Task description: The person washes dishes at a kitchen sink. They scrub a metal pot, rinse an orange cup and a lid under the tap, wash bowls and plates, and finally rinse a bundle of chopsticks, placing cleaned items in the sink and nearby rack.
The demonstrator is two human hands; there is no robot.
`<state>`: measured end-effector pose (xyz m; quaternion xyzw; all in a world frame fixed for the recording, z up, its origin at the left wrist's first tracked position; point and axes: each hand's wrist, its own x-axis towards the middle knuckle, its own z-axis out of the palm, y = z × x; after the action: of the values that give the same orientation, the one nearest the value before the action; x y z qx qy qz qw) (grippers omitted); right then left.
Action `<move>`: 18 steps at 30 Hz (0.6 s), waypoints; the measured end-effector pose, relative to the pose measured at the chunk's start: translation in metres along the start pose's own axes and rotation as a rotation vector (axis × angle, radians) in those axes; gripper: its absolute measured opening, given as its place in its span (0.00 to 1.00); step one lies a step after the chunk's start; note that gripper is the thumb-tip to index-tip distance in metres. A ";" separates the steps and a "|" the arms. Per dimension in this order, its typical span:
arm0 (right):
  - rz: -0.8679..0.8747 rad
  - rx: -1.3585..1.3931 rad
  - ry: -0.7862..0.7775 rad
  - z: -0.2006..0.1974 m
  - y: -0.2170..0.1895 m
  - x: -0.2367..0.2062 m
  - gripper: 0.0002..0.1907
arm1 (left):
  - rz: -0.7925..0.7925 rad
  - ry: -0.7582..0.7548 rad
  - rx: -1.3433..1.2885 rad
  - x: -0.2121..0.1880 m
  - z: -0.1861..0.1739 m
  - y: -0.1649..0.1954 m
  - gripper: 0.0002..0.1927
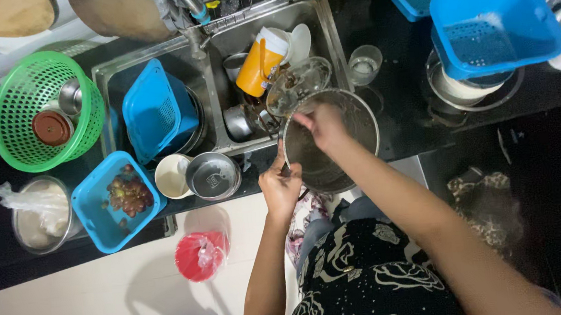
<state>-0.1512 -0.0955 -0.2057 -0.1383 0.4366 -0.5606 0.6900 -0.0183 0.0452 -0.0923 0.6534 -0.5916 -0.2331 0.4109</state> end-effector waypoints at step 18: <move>-1.078 -2.444 -0.530 -0.057 -0.087 -0.051 0.13 | -0.013 -0.046 0.094 0.016 -0.007 0.022 0.29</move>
<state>-0.2510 -0.0619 -0.1565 -0.9101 0.3980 0.0261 -0.1123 -0.0220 0.0320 -0.0679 0.6703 -0.6068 -0.2228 0.3646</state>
